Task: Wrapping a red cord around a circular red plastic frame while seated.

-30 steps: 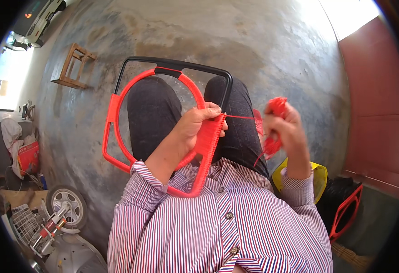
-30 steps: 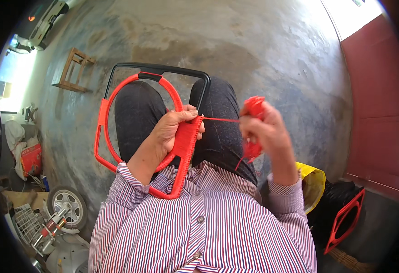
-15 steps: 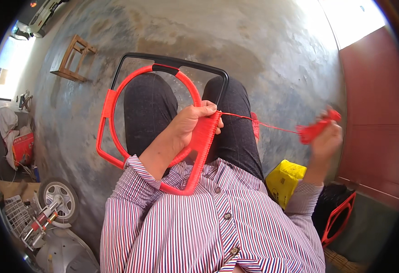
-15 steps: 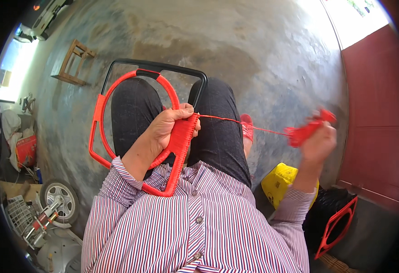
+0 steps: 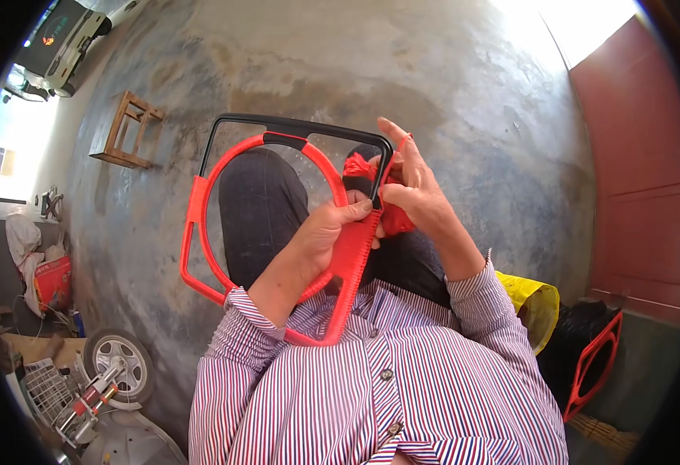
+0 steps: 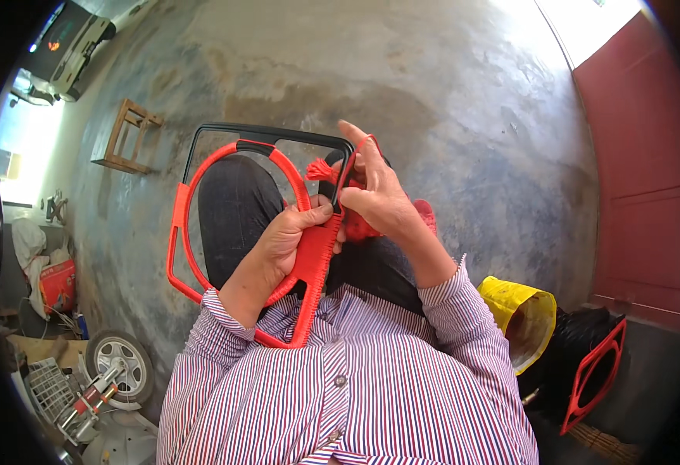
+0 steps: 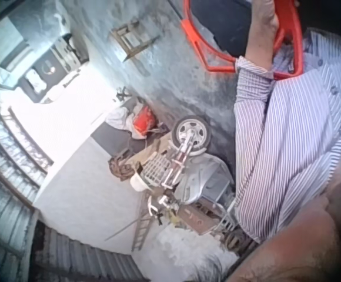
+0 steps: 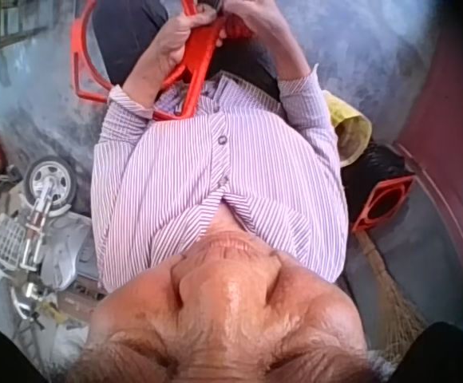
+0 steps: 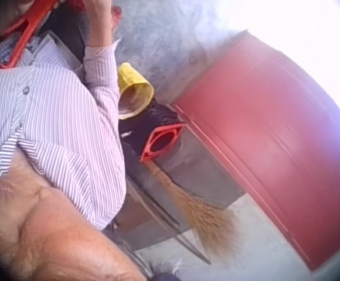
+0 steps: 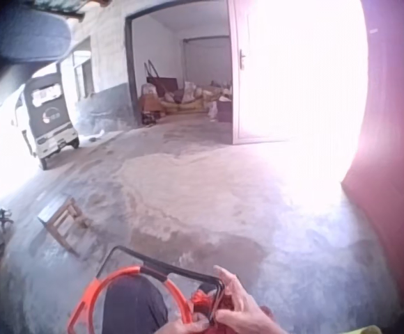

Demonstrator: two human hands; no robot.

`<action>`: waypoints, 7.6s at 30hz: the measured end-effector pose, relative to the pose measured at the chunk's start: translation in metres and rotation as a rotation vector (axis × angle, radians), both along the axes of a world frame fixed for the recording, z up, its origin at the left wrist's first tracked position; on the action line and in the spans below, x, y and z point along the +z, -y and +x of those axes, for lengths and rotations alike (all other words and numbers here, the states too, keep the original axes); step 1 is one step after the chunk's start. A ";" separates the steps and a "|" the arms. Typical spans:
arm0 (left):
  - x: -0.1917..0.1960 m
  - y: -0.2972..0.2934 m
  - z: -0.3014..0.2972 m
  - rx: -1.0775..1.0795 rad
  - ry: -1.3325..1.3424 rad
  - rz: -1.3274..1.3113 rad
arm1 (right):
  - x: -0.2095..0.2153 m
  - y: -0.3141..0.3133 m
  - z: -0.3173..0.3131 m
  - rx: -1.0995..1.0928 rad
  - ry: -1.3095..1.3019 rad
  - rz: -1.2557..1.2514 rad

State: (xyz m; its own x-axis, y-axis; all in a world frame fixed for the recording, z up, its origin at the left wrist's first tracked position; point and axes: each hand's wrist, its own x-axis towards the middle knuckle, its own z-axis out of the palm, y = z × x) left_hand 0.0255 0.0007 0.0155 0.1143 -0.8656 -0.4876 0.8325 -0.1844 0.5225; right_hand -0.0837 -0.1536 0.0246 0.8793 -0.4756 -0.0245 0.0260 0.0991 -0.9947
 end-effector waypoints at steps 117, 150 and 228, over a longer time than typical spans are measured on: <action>0.004 -0.001 0.004 0.006 0.035 0.045 | -0.007 -0.004 -0.045 -0.046 -0.214 -0.280; -0.002 0.003 0.008 0.045 -0.069 0.027 | 0.059 -0.024 -0.165 0.168 0.267 0.134; 0.001 -0.007 0.014 0.109 -0.036 0.057 | -0.034 0.033 -0.075 -0.212 -0.249 -0.326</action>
State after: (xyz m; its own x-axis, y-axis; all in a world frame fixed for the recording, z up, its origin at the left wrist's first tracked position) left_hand 0.0399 0.0072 0.0164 0.1880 -0.8196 -0.5412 0.8671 -0.1202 0.4833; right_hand -0.1587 -0.1867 -0.0099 0.7483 -0.6620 -0.0420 -0.2321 -0.2020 -0.9515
